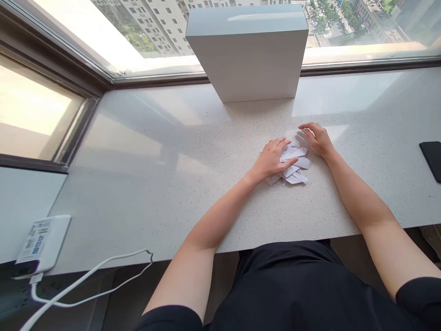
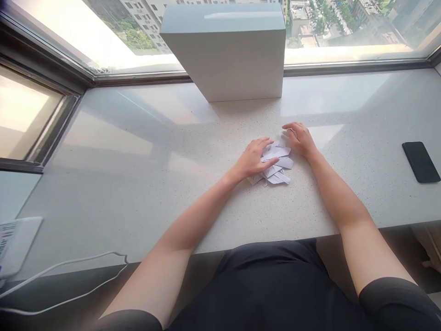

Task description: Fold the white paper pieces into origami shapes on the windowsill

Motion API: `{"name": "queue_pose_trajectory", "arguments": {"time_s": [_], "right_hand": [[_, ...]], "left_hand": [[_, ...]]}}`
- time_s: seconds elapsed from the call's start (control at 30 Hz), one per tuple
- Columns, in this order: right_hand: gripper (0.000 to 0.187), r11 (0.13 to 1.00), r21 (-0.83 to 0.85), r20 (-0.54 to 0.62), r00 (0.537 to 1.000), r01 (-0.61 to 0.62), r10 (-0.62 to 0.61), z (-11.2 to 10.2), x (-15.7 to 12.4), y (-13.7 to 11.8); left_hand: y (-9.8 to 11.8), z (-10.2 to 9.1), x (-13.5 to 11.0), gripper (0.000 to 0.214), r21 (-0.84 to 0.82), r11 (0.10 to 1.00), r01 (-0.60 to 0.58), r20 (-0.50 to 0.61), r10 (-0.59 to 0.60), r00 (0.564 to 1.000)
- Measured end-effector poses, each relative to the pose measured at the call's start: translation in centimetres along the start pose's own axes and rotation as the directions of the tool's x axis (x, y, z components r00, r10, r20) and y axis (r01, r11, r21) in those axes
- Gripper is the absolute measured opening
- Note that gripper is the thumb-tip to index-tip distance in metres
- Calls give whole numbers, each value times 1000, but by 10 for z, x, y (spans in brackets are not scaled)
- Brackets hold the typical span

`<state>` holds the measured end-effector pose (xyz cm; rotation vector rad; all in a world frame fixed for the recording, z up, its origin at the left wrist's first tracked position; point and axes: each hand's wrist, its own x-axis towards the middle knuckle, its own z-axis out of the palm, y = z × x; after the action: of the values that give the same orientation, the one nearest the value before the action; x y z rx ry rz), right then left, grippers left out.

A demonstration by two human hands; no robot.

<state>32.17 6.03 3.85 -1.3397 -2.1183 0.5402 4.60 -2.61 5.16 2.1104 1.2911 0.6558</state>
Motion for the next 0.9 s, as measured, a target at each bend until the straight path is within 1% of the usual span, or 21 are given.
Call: {"name": "queue_pose_trajectory", "arguments": {"time_s": [0.07, 0.17, 0.23, 0.33, 0.4, 0.5, 0.6, 0.63, 0.7, 0.73, 0.8, 0.83, 0.9], "right_hand": [[52, 998, 64, 14, 1000, 12, -13, -3, -4, -6], [54, 991, 127, 95, 994, 39, -51, -4, -7, -17], [58, 991, 120, 164, 983, 61, -80, -3, -8, -26], [57, 993, 79, 226, 969, 86, -101, 1, -8, -38], [53, 994, 74, 250, 963, 84, -100, 3, -7, -42], [46, 993, 109, 282, 957, 44, -73, 3, -5, -41], [38, 973, 228, 290, 957, -41, -27, 1, -4, -37], [40, 959, 277, 293, 956, -67, -18, 0, -4, -36], [49, 941, 327, 302, 953, -93, -10, 1, -4, -37], [55, 946, 311, 304, 953, -92, -7, 2, -4, -39], [60, 974, 216, 301, 953, -70, 2, 5, -4, -45], [60, 986, 157, 303, 953, -57, 7, 7, -3, -48], [52, 996, 74, 316, 949, -39, 14, 9, -2, -54]], "left_hand": [[-5, -9, 1, 77, -86, 996, -1, -46, -3, 999], [-19, -20, 3, 76, -294, 955, 31, -87, -59, 994], [-30, -23, 3, 76, -416, 908, 51, -79, -93, 993], [-42, -22, 1, 75, -509, 859, 60, -55, -102, 993], [-44, -18, 0, 74, -539, 841, 47, -55, -91, 994], [-44, -15, -2, 72, -570, 821, 14, -57, -57, 997], [-42, -18, -3, 71, -575, 818, -7, -68, -40, 997], [-42, -19, -3, 71, -569, 822, -9, -75, -41, 996], [-42, -21, -4, 72, -553, 833, -10, -85, -44, 995], [-43, -22, -4, 72, -543, 839, -12, -89, -43, 995], [-46, -21, -4, 72, -522, 853, -21, -103, -39, 994], [-47, -20, -3, 71, -509, 860, -26, -119, -40, 992], [-51, -15, 0, 69, -487, 873, -39, -170, -51, 984]]}}
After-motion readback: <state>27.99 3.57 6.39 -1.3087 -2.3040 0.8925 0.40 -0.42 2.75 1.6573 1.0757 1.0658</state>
